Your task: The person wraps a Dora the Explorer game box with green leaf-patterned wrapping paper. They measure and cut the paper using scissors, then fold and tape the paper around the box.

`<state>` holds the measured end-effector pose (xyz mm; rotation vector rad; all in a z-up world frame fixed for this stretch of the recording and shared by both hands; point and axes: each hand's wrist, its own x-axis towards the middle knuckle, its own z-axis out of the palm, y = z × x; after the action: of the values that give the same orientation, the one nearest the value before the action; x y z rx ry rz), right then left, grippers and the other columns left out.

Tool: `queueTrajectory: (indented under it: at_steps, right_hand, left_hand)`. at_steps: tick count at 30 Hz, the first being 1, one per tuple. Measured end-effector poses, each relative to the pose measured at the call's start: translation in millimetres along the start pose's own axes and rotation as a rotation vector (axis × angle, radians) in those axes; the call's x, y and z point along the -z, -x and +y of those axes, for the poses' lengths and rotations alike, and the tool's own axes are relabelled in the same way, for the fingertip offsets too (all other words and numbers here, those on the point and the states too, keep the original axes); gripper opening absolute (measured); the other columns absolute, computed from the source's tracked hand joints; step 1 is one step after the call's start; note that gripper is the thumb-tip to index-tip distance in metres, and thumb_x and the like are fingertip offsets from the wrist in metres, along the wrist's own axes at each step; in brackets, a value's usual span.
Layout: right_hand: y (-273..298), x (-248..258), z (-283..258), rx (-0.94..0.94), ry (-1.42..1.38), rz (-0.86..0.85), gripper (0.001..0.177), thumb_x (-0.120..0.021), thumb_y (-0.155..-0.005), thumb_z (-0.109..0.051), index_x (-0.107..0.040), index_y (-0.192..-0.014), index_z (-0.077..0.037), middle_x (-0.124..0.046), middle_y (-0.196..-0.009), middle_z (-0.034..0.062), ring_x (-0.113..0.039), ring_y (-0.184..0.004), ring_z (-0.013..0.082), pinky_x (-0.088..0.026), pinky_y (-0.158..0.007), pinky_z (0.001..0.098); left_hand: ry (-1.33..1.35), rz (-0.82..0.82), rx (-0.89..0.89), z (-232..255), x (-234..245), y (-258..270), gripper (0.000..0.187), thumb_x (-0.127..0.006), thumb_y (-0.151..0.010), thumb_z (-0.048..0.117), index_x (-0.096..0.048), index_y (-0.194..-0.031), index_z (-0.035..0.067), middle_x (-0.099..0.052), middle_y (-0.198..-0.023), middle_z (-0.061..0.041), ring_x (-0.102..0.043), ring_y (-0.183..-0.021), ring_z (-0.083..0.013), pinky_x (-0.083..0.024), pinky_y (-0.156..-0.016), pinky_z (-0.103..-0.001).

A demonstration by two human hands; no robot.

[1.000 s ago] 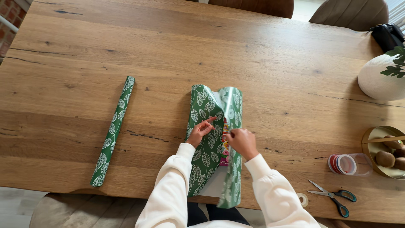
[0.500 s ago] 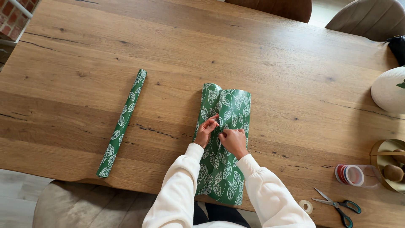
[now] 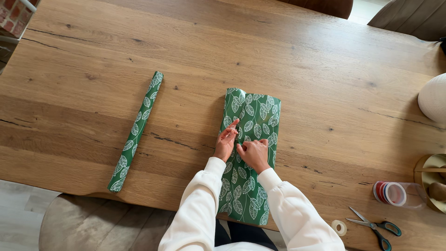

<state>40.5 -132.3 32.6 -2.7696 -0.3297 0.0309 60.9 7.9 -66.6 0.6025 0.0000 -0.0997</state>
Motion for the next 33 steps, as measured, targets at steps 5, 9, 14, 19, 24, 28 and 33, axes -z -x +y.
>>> queueTrajectory:
  at_steps: [5, 9, 14, 19, 24, 28, 33]
  right_hand:
    - [-3, 4, 12, 0.115, -0.224, -0.053, 0.030, -0.060, -0.095, -0.030, -0.073, -0.074, -0.014, -0.068, -0.073, 0.0029, -0.062, -0.076, 0.0210, -0.035, -0.091, 0.0421]
    - [7, 10, 28, 0.377, -0.345, 0.010, 0.011, -0.070, -0.087, -0.020, -0.074, -0.096, -0.015, -0.065, -0.105, 0.0056, -0.060, -0.105, 0.0254, -0.041, -0.096, 0.0423]
    - [13, 8, 28, 0.396, -0.291, -0.019, 0.034, -0.070, -0.094, -0.022, -0.066, -0.126, -0.012, -0.055, -0.144, 0.0109, -0.050, -0.136, 0.0298, -0.038, -0.116, 0.0456]
    - [11, 8, 21, 0.458, -0.125, -0.011, 0.048, -0.063, -0.098, -0.027, -0.058, -0.143, -0.012, -0.047, -0.157, 0.0103, -0.041, -0.147, 0.0282, -0.030, -0.123, 0.0472]
    - [10, 10, 21, 0.478, -0.099, -0.013, 0.048, -0.061, -0.099, -0.030, -0.057, -0.144, -0.013, -0.045, -0.159, 0.0102, -0.040, -0.147, 0.0285, -0.028, -0.122, 0.0478]
    - [17, 10, 16, 0.395, -0.052, 0.067, 0.050, -0.066, -0.095, -0.036, -0.058, -0.141, -0.016, -0.045, -0.157, 0.0087, -0.038, -0.148, 0.0285, -0.025, -0.123, 0.0536]
    - [30, -1, -16, 0.055, -0.036, 0.088, 0.087, -0.080, -0.073, -0.042, -0.044, -0.147, -0.014, -0.035, -0.157, 0.0178, -0.027, -0.148, 0.0386, -0.016, -0.117, 0.0686]
  left_hand:
    - [0.022, 0.001, -0.002, -1, 1, 1, 0.011, -0.065, -0.101, 0.016, -0.072, -0.095, 0.011, -0.048, -0.160, -0.010, -0.025, -0.159, -0.0252, -0.016, -0.128, -0.038]
    - [0.032, -0.007, -0.007, -2, 2, 0, 0.011, -0.066, -0.101, 0.017, -0.073, -0.095, 0.011, -0.049, -0.159, -0.009, -0.027, -0.157, -0.0240, -0.017, -0.128, -0.039]
    - [0.015, 0.002, -0.010, -4, 3, 1, 0.011, -0.065, -0.101, 0.018, -0.074, -0.098, 0.011, -0.049, -0.159, -0.009, -0.027, -0.157, -0.0237, -0.014, -0.128, -0.041]
    - [0.004, 0.019, -0.003, -3, 3, 0, 0.011, -0.065, -0.102, 0.019, -0.074, -0.100, 0.012, -0.049, -0.159, -0.010, -0.027, -0.158, -0.0249, -0.012, -0.129, -0.044]
    - [-0.019, 0.007, 0.002, -3, 4, -1, 0.013, -0.064, -0.103, 0.019, -0.074, -0.098, 0.012, -0.048, -0.159, -0.009, -0.025, -0.159, -0.0250, -0.011, -0.129, -0.045]
    - [-0.048, -0.007, -0.010, 0, 0, -1, 0.012, -0.065, -0.102, 0.018, -0.073, -0.095, 0.013, -0.050, -0.158, -0.008, -0.031, -0.155, -0.0233, -0.016, -0.127, -0.043]
    - [-0.091, 0.073, 0.001, 12, -10, -4, 0.007, -0.067, -0.101, 0.013, -0.072, -0.096, 0.013, -0.057, -0.154, -0.009, -0.049, -0.123, -0.0194, -0.028, -0.123, -0.041]
